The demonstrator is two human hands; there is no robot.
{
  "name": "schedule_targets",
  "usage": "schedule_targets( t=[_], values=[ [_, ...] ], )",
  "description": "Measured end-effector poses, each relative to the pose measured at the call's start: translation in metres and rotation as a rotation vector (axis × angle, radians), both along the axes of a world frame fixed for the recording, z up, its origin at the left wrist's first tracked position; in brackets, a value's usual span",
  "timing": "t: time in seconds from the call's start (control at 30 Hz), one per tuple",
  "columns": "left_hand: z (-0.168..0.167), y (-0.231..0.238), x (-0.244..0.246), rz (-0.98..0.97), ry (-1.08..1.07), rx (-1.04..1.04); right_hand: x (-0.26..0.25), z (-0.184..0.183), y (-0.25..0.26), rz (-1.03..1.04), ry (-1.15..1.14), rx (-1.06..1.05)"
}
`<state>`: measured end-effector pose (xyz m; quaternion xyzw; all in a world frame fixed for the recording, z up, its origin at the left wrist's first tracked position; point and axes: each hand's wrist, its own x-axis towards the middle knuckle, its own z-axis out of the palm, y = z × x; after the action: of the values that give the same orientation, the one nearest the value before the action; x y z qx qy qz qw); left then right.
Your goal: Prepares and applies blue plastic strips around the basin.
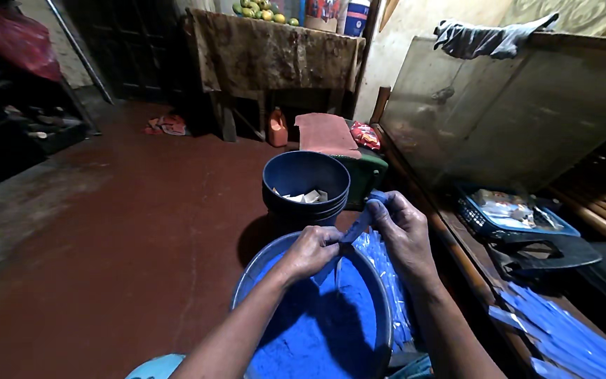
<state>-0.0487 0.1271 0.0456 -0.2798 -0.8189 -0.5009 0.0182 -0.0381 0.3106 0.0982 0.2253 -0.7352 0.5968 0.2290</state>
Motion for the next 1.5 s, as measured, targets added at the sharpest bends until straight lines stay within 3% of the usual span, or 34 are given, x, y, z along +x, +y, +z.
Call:
schedule_targets(
  t=[0.1,0.23,0.4,0.87,1.0,1.13,1.33,1.5],
  values=[
    [-0.002,0.001,0.000,-0.025,0.013,0.029,0.006,0.002,-0.005,-0.086,0.118,0.046],
    [-0.004,0.000,0.004,-0.007,-0.048,-0.041,0.011,0.002,-0.010,-0.111,0.454,0.112],
    [0.007,-0.005,0.008,-0.029,-0.118,-0.199,0.007,-0.002,-0.012,-0.108,0.477,0.244],
    [-0.001,0.000,0.006,0.052,0.012,-0.161,0.018,0.010,0.002,-0.161,0.330,0.118],
    [-0.007,0.002,0.004,-0.005,-0.008,-0.237,0.022,0.016,0.013,-0.261,0.312,0.049],
    [-0.017,-0.005,0.006,-0.010,-0.022,-0.374,0.020,0.016,0.027,-0.315,0.153,-0.046],
    [-0.020,-0.019,-0.001,-0.045,-0.012,-0.439,0.027,0.027,0.093,-0.352,-0.044,-0.316],
    [-0.009,-0.020,-0.001,-0.073,-0.027,-0.483,0.057,0.012,0.207,-0.677,-0.074,-0.384]
  ],
)
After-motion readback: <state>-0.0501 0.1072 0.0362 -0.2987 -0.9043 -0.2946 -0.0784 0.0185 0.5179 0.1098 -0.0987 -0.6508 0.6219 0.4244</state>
